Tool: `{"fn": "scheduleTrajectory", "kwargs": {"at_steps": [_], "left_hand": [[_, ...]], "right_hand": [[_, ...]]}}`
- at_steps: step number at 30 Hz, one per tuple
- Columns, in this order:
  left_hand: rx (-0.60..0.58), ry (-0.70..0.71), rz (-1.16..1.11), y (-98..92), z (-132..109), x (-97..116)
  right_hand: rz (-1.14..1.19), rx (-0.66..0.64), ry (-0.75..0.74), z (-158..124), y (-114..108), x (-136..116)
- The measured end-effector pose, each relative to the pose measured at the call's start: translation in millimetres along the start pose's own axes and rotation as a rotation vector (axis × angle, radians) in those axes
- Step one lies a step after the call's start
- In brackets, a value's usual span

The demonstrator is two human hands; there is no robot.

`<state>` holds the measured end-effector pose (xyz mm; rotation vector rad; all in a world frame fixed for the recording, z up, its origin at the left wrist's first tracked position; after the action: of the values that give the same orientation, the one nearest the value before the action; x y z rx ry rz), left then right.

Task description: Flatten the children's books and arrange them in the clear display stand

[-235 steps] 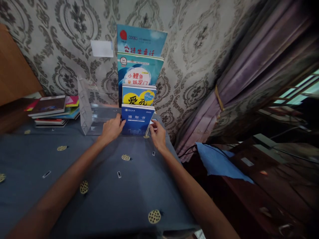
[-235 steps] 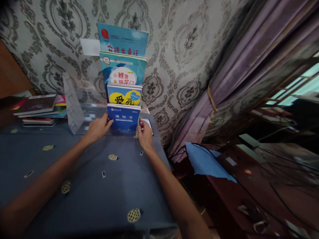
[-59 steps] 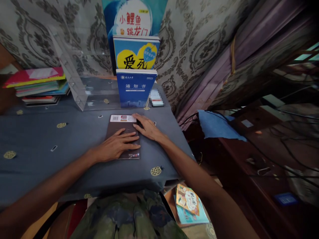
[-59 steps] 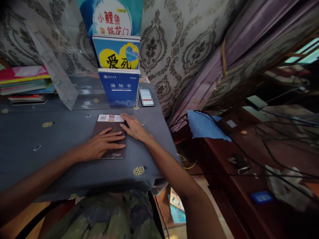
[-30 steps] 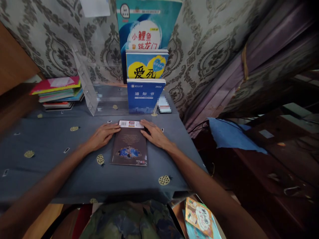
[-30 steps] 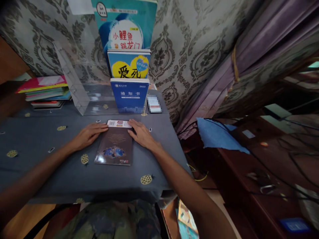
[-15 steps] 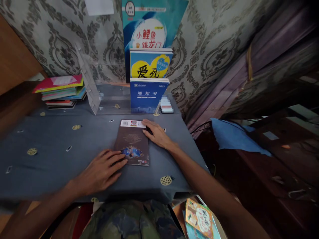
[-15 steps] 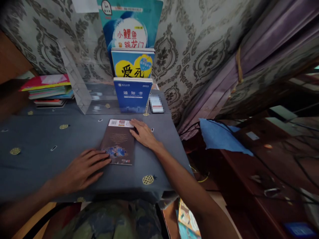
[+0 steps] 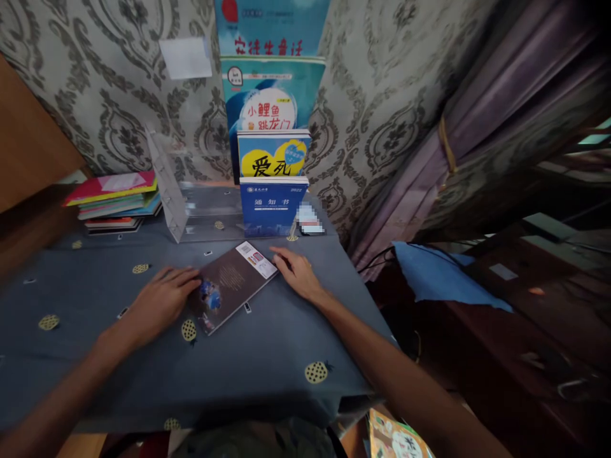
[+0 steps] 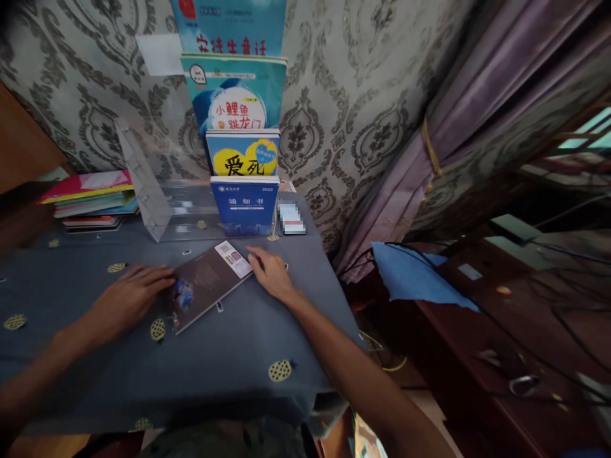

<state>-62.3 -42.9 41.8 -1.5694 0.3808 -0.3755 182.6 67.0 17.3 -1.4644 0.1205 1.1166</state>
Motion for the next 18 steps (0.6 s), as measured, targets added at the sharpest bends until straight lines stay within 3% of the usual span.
{"fn": "scheduleTrajectory", "kwargs": {"at_steps": [2,4,6,8,11,18], "left_hand": [[-0.003,-0.051,-0.076,-7.1,21.5,19.4],[-0.05,-0.037,-0.102,-6.6,47.8,53.8],[-0.078,-0.014,-0.029,-5.1,71.4,87.2],[-0.101,-0.037,0.068,-3.0,88.2,106.2],[-0.114,-0.066,0.154,-2.6,100.4,113.4],[-0.171,-0.043,0.17,-0.5,106.3,108.7]], "right_hand": [[0.028,-0.001,0.009,1.2,0.3,-0.3],[0.059,-0.001,0.014,2.3,0.3,-0.5],[0.084,-0.002,0.019,3.1,0.0,0.4],[0.103,0.003,0.016,3.3,-0.8,1.5],[0.133,0.013,0.01,3.3,-2.0,4.3],[0.168,0.032,-0.001,2.3,-3.8,6.3]]}}
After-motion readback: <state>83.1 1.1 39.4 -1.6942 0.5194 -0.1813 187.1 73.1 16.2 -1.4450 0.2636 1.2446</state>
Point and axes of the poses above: each hand's wrist, its own z-axis towards the middle knuckle, its own y-axis out of the palm, x = y × z, the point moved 9 cm from there along z, towards the middle knuckle, and after that the axes turned 11 degrees about -x, right-handed, at the moved point
